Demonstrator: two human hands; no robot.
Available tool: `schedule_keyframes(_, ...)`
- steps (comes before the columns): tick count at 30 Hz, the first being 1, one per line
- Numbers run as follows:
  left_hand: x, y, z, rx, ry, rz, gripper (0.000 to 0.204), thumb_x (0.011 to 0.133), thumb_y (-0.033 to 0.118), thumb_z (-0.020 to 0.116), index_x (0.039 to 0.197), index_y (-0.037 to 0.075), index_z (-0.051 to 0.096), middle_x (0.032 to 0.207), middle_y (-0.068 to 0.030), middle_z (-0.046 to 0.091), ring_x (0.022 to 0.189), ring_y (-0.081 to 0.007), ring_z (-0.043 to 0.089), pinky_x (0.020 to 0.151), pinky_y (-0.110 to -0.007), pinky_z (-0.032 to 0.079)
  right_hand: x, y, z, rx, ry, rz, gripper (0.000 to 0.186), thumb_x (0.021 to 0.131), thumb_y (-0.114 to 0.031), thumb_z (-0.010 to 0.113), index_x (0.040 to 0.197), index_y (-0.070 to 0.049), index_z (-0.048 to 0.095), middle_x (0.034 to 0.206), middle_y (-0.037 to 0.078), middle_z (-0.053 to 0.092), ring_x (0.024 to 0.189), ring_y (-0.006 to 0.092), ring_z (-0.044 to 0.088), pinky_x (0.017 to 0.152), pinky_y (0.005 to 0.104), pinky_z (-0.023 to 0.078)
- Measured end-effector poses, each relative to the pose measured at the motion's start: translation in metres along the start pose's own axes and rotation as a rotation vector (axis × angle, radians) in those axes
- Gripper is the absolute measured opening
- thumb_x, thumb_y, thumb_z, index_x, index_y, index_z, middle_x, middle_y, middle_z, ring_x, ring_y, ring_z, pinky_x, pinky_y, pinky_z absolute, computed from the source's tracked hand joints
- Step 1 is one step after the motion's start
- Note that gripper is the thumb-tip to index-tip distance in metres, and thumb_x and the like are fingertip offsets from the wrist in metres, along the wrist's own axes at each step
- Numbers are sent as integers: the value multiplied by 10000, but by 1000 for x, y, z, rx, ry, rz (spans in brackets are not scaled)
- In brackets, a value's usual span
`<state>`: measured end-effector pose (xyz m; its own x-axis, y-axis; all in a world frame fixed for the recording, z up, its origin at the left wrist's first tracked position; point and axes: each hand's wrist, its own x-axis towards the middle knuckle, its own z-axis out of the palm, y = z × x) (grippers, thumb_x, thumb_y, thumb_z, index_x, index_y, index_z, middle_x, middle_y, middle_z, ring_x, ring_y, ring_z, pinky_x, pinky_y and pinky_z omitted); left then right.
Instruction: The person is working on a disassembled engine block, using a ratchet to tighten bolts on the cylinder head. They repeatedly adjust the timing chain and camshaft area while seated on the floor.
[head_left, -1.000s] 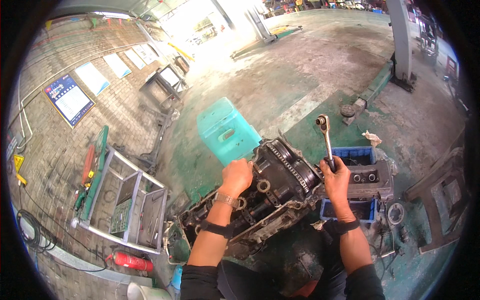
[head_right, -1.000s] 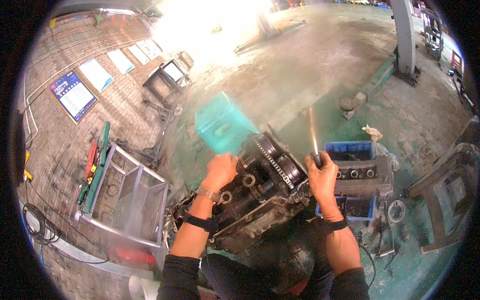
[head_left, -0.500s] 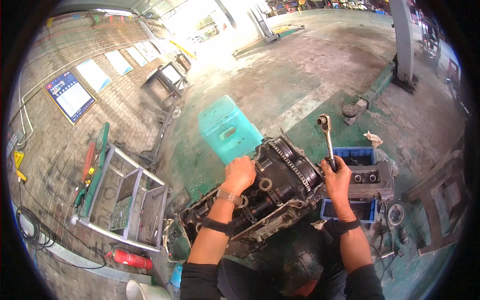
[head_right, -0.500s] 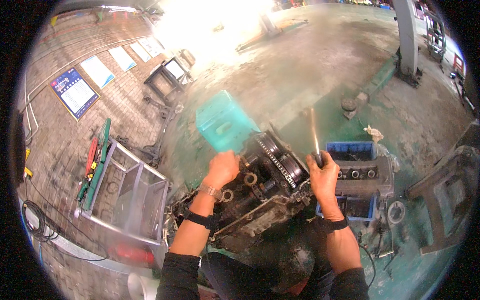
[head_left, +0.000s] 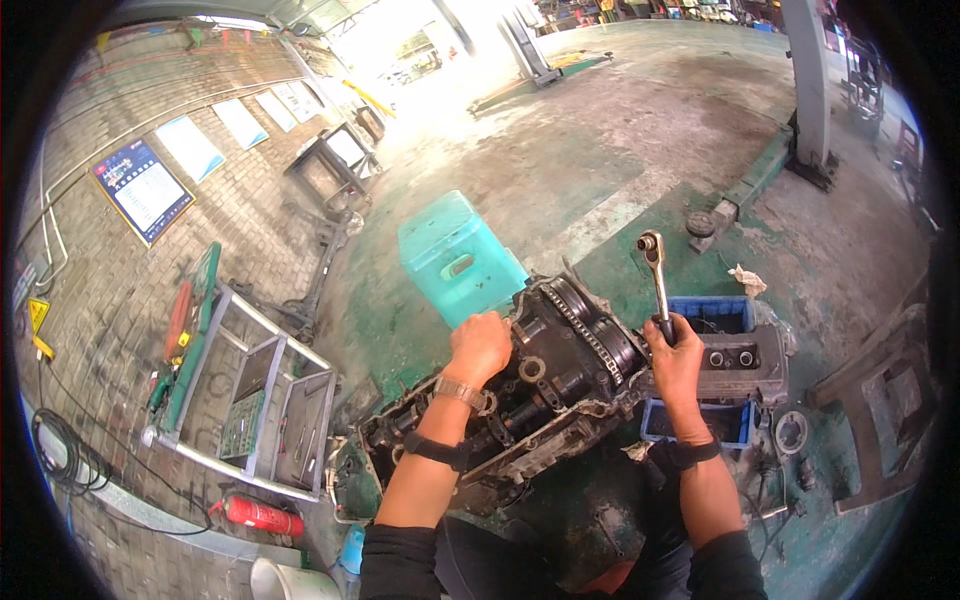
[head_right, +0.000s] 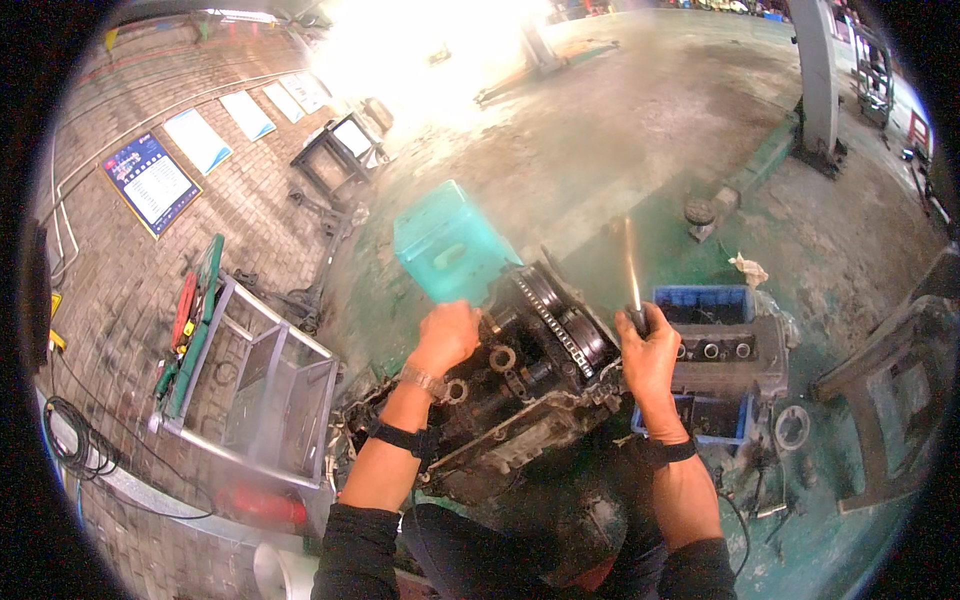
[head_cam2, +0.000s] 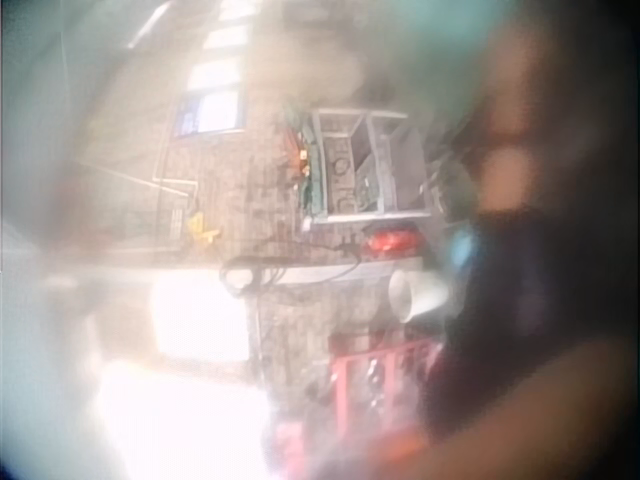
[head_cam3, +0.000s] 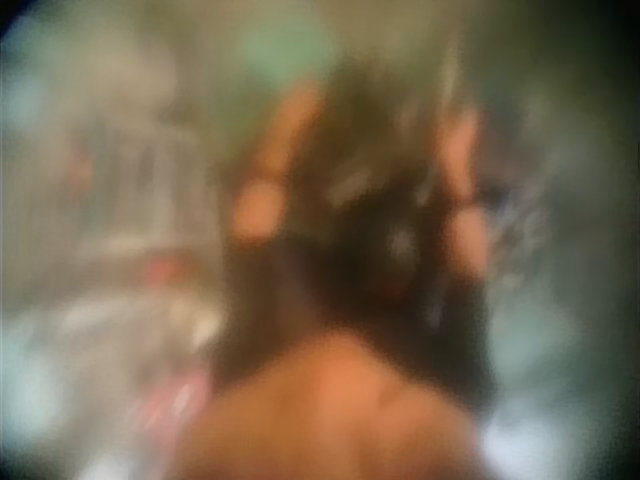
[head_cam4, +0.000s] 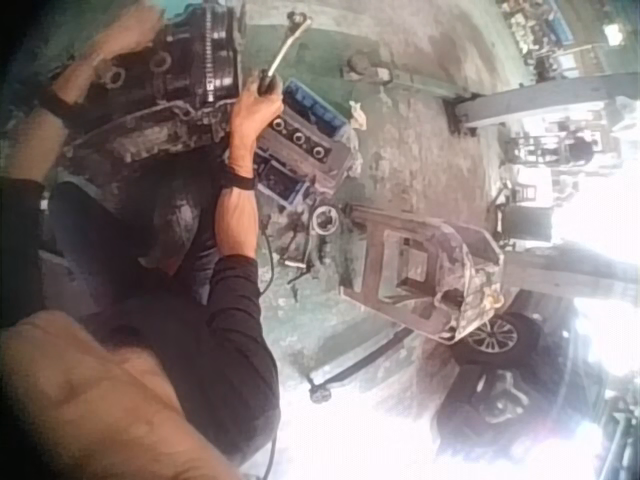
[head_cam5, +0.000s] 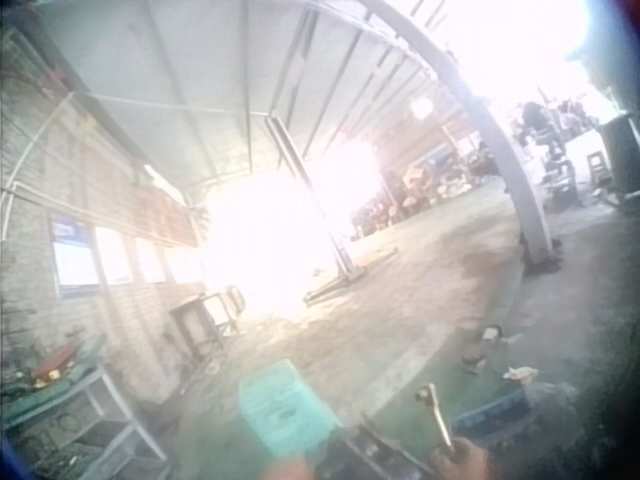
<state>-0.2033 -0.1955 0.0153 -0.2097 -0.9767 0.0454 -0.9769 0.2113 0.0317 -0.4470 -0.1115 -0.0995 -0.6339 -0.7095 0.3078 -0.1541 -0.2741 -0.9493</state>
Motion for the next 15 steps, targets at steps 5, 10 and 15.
schedule_keyframes(5,-5,-4,2,-14,83,36,302,935,281,572,958,-19,607,906,-253,667,863,-438,642,758,-518,513,0,0,-3,-8,-16,54,228,856,-124,721,960,67,653,791,86,692,739,94,576,690,289,493)
schedule_keyframes(10,0,0,7,26,106,34,276,930,262,570,954,-11,611,901,-249,670,863,-428,651,762,-512,516,-1,0,-2,21,-24,61,225,859,-124,721,961,66,653,792,77,688,735,88,569,681,285,492)
schedule_keyframes(15,3,4,4,71,28,-34,279,929,265,572,960,-8,614,888,-238,675,866,-414,658,767,-504,521,-1,2,-2,14,-9,52,227,860,-126,720,968,63,656,786,80,688,736,86,569,682,284,493)
